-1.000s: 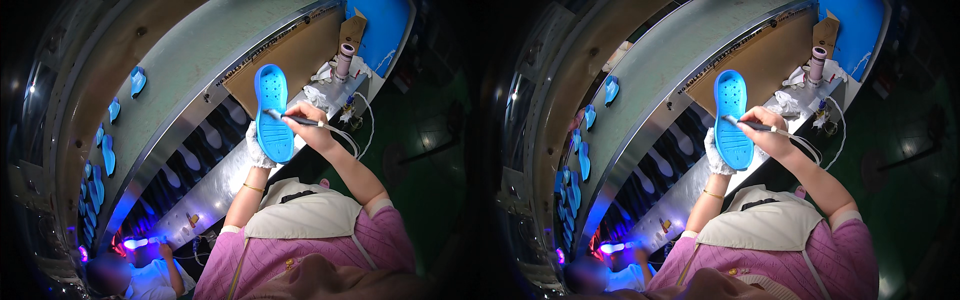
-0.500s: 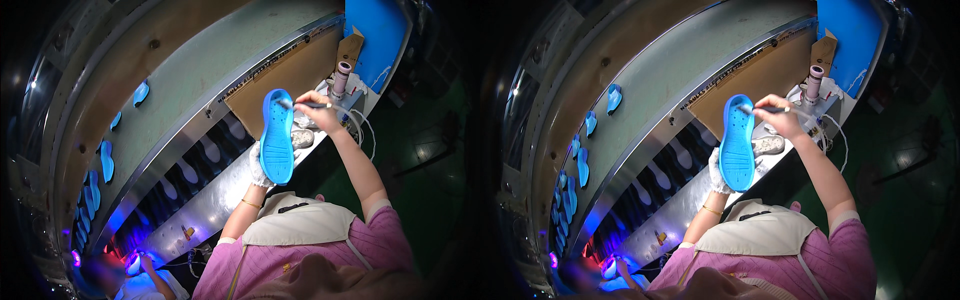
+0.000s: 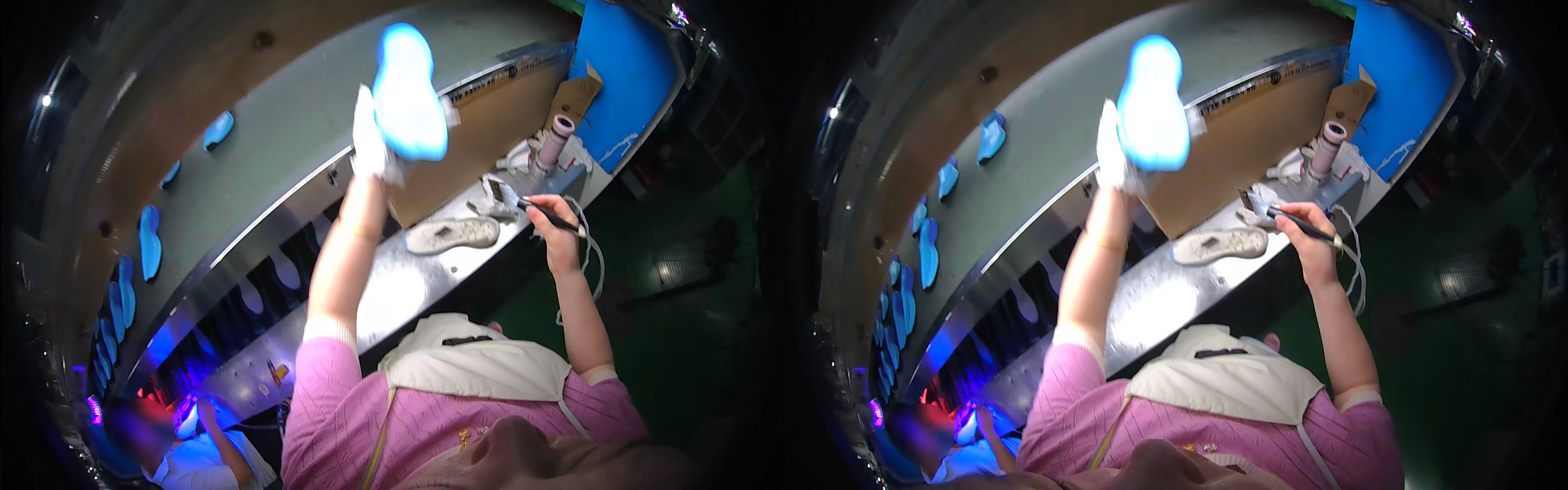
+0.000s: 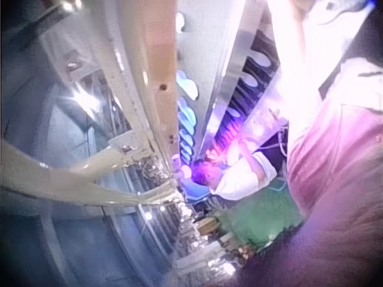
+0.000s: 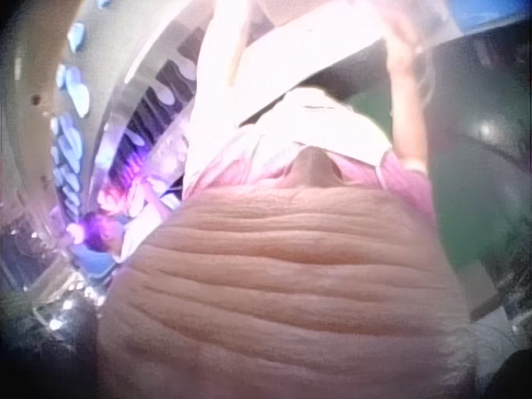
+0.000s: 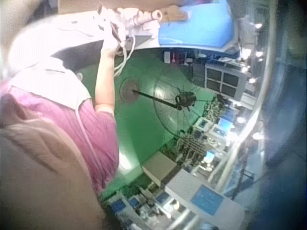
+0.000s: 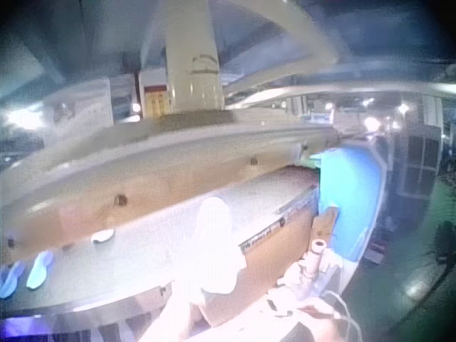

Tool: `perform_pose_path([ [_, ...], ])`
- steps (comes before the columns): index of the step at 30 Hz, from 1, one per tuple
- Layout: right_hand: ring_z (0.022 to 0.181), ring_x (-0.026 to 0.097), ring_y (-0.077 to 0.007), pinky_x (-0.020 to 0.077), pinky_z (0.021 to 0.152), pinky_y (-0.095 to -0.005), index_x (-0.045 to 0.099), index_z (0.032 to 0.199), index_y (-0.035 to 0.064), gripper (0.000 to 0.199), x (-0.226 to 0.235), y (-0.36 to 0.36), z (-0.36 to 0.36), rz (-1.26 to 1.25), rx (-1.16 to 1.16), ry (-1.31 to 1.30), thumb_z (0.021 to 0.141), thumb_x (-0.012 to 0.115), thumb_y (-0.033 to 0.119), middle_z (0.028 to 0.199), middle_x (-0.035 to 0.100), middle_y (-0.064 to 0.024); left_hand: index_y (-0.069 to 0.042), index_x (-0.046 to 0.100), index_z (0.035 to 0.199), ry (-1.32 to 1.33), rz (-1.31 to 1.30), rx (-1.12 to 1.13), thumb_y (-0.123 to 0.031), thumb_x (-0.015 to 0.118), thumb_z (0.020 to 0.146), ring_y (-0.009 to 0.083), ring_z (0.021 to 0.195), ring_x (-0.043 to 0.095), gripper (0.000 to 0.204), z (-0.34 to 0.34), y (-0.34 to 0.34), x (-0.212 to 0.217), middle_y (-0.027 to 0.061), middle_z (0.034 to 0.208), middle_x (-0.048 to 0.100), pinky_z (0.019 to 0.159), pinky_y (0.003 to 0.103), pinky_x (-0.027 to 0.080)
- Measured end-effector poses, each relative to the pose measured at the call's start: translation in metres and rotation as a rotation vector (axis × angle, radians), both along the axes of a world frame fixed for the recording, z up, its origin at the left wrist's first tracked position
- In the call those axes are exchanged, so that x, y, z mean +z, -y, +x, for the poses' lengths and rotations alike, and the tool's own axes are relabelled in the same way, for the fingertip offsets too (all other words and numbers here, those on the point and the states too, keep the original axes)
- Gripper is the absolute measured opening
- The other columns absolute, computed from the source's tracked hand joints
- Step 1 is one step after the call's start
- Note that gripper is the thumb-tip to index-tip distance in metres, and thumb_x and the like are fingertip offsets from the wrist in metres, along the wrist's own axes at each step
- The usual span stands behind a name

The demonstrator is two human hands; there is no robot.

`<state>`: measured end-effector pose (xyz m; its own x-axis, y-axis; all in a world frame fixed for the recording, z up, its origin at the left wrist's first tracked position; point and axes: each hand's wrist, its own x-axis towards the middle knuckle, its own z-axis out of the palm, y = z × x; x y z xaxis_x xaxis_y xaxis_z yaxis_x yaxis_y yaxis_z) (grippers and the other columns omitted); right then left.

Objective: The person puts on gloves, applies glue to shoe soles using a brush applicator tool, and places the soles onto a conveyor belt.

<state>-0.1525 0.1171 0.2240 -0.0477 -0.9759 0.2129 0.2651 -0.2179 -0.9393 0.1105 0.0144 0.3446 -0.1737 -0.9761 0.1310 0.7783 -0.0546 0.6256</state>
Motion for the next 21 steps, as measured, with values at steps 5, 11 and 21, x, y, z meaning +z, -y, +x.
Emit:
perform_pose_path([
  [5, 0.085, 0.056, -0.0052, 0.0410, 0.070, -0.0189, 0.063, 0.102, 0.0068, 0.021, -0.085, 0.010, -0.001, 0.302, 0.165, -0.051, 0.082, 0.070, 0.011, 0.091, 0.063, 0.0016, -0.007, 0.050, 0.125, 0.081, 0.050, 0.159, -0.039, 0.042, 0.094, 0.0327, 0.099, 0.062, 0.045, -0.007, 0.025, -0.017, 0.0150, 0.111, 0.062, 0.091, 0.044, 0.048],
  [11, 0.087, 0.062, -0.0110, 0.0452, 0.069, -0.0218, 0.057, 0.111, 0.0082, 0.030, -0.168, 0.032, 0.019, 0.720, 0.223, 0.177, 0.083, 0.069, 0.011, 0.094, 0.065, -0.0013, -0.003, 0.048, 0.130, 0.538, 0.106, -0.205, -0.036, 0.048, 0.096, 0.0311, 0.102, 0.061, 0.047, -0.001, -0.069, -0.116, 0.0174, 0.117, 0.059, 0.091, 0.043, 0.050],
  [21, 0.074, 0.065, -0.0090, 0.0471, 0.059, -0.0173, 0.066, 0.096, 0.0142, 0.020, -0.242, 0.105, 0.053, 1.025, 0.221, -0.020, 0.080, 0.075, 0.022, 0.087, 0.068, 0.0017, 0.001, 0.034, 0.138, 0.626, 0.828, 0.149, -0.033, 0.048, 0.096, 0.0355, 0.111, 0.055, 0.056, 0.082, -0.249, -0.248, 0.0226, 0.128, 0.049, 0.095, 0.043, 0.046],
])
